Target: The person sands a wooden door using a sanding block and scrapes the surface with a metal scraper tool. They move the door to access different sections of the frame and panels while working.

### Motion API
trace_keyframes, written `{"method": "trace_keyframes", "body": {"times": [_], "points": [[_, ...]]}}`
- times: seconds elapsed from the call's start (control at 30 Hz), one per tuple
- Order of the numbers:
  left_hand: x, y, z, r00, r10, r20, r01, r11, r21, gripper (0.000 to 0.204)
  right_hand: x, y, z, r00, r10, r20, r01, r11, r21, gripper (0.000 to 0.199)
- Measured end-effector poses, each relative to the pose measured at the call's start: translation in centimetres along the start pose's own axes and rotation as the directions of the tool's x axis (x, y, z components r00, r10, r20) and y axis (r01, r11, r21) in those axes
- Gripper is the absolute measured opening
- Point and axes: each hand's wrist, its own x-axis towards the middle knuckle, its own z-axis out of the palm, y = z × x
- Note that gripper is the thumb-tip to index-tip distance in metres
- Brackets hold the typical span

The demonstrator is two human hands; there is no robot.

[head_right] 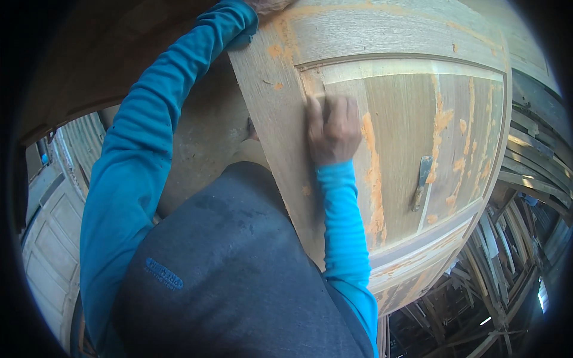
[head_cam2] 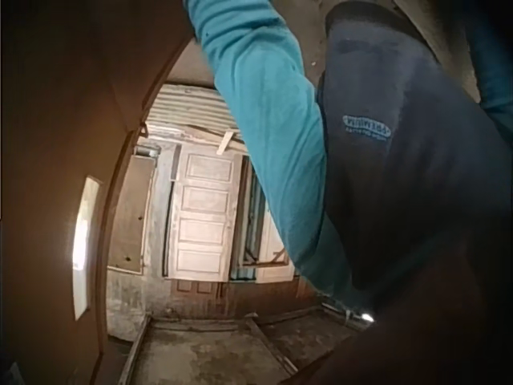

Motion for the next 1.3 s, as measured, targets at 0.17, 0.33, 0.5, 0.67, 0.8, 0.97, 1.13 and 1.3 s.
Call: {"method": "trace_keyframes", "body": {"times": [0.17,0.33,0.5,0.67,0.8,0.97,1.13,1.3], "points": [[-0.7,1.0,1.2,0.986,-0.067,-0.155,0.067,0.998,-0.008,0.081,-6.2,0.6,-2.9,1.0,-0.005,-0.023,0.004,0.999,-0.037,0.026],[0.0,-0.3,0.6,0.994,0.025,-0.108,-0.029,0.999,-0.036,0.077,1.7,-0.4,0.8,1.0,0.008,-0.014,-0.009,0.999,-0.031,0.024],[0.5,-1.1,1.0,0.988,0.029,-0.154,-0.034,0.999,-0.032,0.073,-8.8,0.6,-4.3,0.996,0.086,0.017,-0.085,0.996,-0.03,0.028],[-0.5,1.0,0.7,0.986,0.01,-0.169,-0.005,1.0,0.026,0.072,-8.5,0.3,-3.5,0.992,0.115,-0.049,-0.115,0.993,0.005,0.025],[0.7,-0.8,1.7,0.967,0.089,-0.237,-0.073,0.995,0.074,0.065,0.8,-0.5,1.2,0.991,0.078,-0.105,-0.079,0.997,-0.011,0.028],[1.2,-0.7,1.2,0.982,0.072,-0.176,-0.062,0.996,0.063,0.061,-3.8,0.2,-1.9,0.992,0.109,-0.058,-0.108,0.994,0.018,0.027],[0.6,-3.3,0.8,0.95,0.059,-0.308,-0.003,0.984,0.18,0.073,-23.2,3.3,-12.0,0.987,0.158,0.011,-0.158,0.987,-0.042,0.028],[3.7,-2.8,0.7,0.977,0.111,-0.184,-0.087,0.987,0.134,0.064,-20.3,2.7,-9.5,0.985,0.172,-0.009,-0.173,0.985,-0.024,0.025]]}}
